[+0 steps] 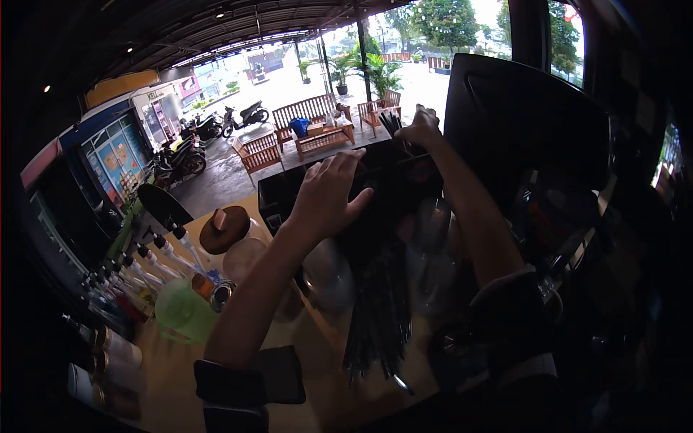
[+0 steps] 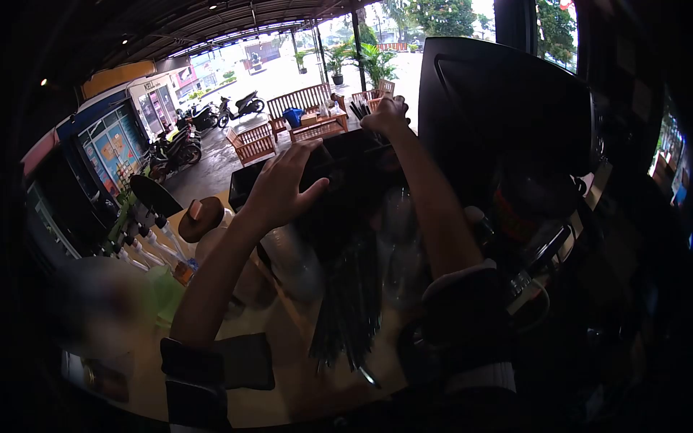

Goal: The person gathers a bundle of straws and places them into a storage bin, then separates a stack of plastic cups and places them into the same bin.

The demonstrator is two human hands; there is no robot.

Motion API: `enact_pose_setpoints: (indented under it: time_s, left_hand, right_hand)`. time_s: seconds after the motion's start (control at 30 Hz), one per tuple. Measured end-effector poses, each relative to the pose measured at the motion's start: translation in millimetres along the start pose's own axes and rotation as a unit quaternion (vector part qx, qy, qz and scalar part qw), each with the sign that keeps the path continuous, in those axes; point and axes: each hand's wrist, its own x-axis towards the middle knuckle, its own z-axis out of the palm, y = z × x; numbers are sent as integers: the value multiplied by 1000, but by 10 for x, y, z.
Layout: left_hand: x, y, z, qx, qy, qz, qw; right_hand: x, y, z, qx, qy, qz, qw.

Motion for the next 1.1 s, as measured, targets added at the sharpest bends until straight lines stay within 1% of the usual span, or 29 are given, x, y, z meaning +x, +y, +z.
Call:
enact_pose_setpoints:
  time_s: [0.03, 0.07, 0.1, 0.13, 0.17, 0.2, 0.23, 0.27, 0.3, 0.37, 0.43, 0.5, 0.53, 0.57, 0.6, 0.67, 0.7, 0.77, 0.83, 0.87, 0.93, 0.97, 1.03, 1.1]
  left_hand:
    - [-58, 79, -88, -3, -1, 2, 1000]
    - [-123, 155, -189, -12, 20, 7, 1000]
    - [-194, 231, -287, -20, 40, 13, 999]
    - [-294, 309, -368, -42, 68, 21, 997]
    - [-408, 361, -447, -48, 70, 22, 996]
    - [-538, 404, -515, -57, 58, 29, 996]
    - [-674, 458, -575, -66, 47, 36, 996]
    - [-815, 522, -627, -80, 59, 36, 994]
    - [-970, 565, -652, -85, 59, 34, 994]
    - [-1281, 590, -675, -144, 2, 7, 990]
    - [-1608, 573, -655, -151, 15, 24, 988]
    - [-1941, 581, -653, -191, -49, -34, 980]
    - [-2104, 563, -615, -205, -54, -47, 976]
    - [-2257, 551, -589, -207, -58, -48, 976]
    - [-2392, 542, -565, -223, -82, -74, 969]
    - [-2599, 541, -503, -246, -116, -107, 956]
    - [-2661, 554, -489, -247, -120, -104, 956]
    - [-2735, 582, -486, -270, -145, -111, 945]
    - [-2767, 632, -500, -276, -148, -112, 943]
    - [-2773, 651, -505, -282, -149, -117, 940]
    - [-2788, 691, -545, -286, -150, -121, 939]
    - [-2802, 696, -559, -291, -150, -126, 937]
    - [-2847, 668, -530, -290, -151, -129, 936]
    - [-2868, 647, -526, -288, -149, -132, 937]
  right_hand:
    - [-81, -31, -51, 1, 44, -16, 999]
    - [-170, -60, -62, 12, 120, -77, 990]
    - [-476, -276, -337, 36, 133, -73, 988]
    - [-701, -416, -535, 67, 135, -109, 983]
    - [-897, -523, -677, 97, 135, -146, 975]
    - [-1082, -613, -754, 91, 132, -145, 976]
    - [-1258, -697, -811, 137, 129, -181, 965]
    - [-1450, -774, -861, 183, 126, -216, 951]
    - [-1690, -838, -907, 179, 122, -215, 952]
    - [-2230, -938, -973, 215, -21, -230, 949]
    - [-2793, -952, -989, 175, -148, -204, 952]
    - [-3250, -809, -862, 106, -204, -195, 954]
    - [-3424, -736, -750, 106, -206, -193, 953]
    - [-3587, -650, -616, 28, -223, -138, 965]
    - [-3723, -582, -497, -50, -238, -81, 967]
    - [-3918, -562, -299, -73, -249, -54, 964]
    - [-3989, -571, -198, -96, -257, -31, 961]
    - [-4115, -607, 8, -101, -246, -26, 964]
    - [-4180, -710, 144, -176, -152, -34, 972]
    - [-4165, -731, 192, -176, -150, -33, 972]
    - [-4132, -781, 258, -233, -215, -11, 948]
    - [-4108, -783, 315, -233, -216, -11, 948]
    - [-4046, -736, 483, -213, -194, 22, 957]
    - [-3966, -686, 567, -192, -207, 29, 959]
